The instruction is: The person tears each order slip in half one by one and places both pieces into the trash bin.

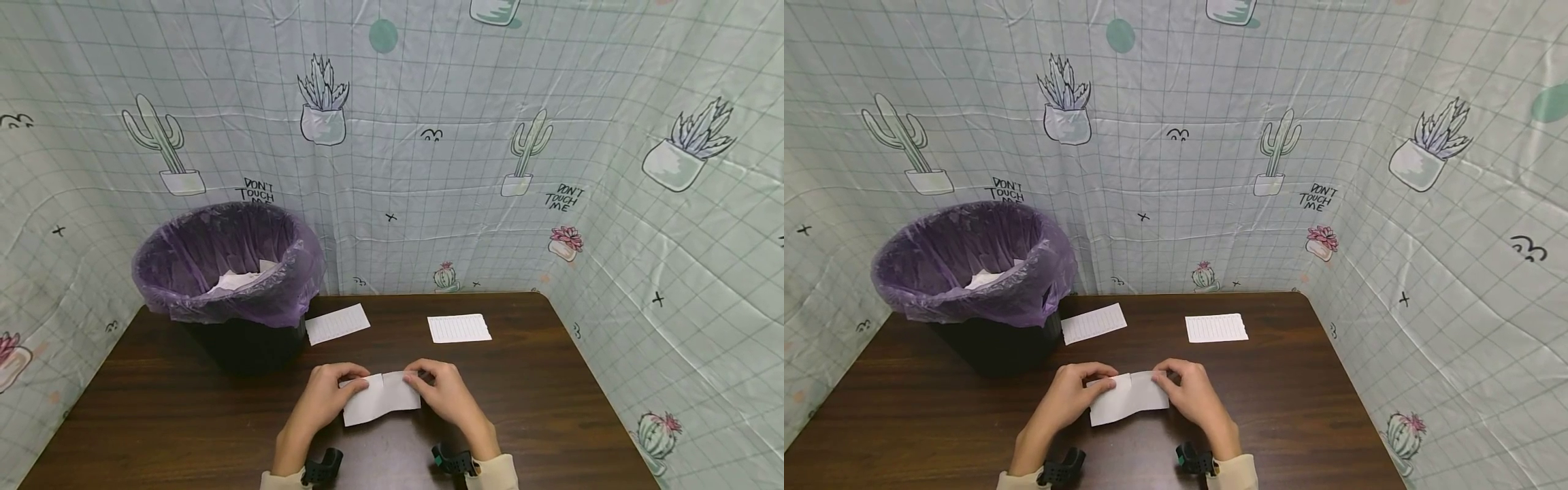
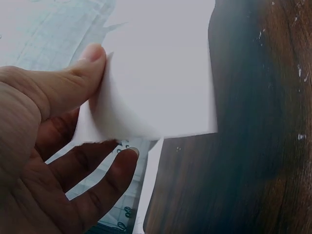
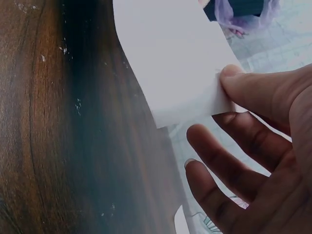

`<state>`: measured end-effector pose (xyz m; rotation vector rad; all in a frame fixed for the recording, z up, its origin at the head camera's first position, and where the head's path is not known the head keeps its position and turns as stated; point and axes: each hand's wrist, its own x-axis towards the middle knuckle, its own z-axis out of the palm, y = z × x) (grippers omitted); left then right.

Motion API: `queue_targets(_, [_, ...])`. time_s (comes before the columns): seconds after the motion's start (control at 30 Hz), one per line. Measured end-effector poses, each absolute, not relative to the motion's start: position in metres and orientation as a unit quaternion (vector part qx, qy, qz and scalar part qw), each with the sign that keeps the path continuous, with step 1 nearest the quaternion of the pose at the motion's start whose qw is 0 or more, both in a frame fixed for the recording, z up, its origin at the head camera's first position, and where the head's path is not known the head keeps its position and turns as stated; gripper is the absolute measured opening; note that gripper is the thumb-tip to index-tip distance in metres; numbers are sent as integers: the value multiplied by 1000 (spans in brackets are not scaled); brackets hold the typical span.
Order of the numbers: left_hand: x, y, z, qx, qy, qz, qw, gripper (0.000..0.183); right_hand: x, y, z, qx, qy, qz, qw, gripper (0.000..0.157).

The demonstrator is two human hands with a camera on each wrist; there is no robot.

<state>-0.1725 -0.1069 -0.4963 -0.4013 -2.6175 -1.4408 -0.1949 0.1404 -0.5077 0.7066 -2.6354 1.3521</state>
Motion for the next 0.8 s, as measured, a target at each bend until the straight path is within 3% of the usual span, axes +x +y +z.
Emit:
queue_targets(0.33, [-172,-109,-495,-113,-871,-474,66,5,-196,142,-509,226,-864,447,37,7])
queue_targets(0.8, [-172,-114,-493,-100,-859,-494,90,9,-194,144,-502,223,-853,466,74,4])
